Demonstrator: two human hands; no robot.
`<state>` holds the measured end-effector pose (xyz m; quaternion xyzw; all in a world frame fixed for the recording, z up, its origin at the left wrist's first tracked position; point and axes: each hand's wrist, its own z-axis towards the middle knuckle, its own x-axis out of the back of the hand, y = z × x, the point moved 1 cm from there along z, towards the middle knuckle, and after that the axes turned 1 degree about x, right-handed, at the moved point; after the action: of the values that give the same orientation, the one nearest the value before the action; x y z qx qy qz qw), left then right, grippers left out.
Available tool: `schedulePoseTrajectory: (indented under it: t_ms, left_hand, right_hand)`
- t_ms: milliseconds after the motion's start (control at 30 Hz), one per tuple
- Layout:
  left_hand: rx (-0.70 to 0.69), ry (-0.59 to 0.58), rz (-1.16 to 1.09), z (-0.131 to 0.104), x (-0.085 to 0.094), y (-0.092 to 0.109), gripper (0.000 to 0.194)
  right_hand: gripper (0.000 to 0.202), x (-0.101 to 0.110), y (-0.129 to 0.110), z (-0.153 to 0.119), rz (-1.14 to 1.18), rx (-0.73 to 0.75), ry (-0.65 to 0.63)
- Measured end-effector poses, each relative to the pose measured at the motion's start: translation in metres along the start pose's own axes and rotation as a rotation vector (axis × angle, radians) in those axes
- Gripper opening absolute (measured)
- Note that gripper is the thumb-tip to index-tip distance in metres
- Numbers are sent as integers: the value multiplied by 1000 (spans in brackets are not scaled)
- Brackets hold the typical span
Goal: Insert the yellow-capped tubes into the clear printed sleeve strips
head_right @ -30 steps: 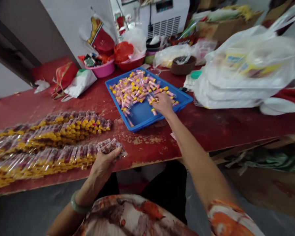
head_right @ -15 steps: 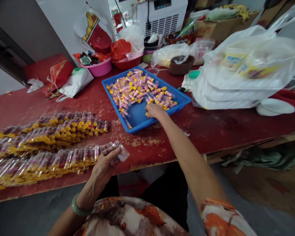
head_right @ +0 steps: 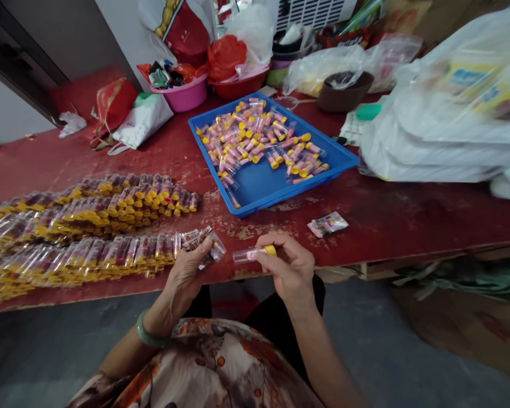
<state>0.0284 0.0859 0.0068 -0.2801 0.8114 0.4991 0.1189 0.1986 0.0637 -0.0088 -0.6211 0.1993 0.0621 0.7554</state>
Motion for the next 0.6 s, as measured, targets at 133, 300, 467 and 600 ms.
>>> schedulePoseTrajectory:
  t_ms: [133,300,467,600]
  left_hand:
    - [71,-11,5,-5,0,-4,36]
    - [142,-57,14,-15,1,-4,36]
    - [96,-18,-30,-23,-1,0,39]
    - [64,3,-42,-24,0,0,39]
  right_hand:
    - [15,-5,3,-17,27,66,19]
    - [17,-8,4,-25,-42,143,48]
    - [19,-6,2,-32,-128,224,79]
    - [18,-6,0,-35,-144,247,75]
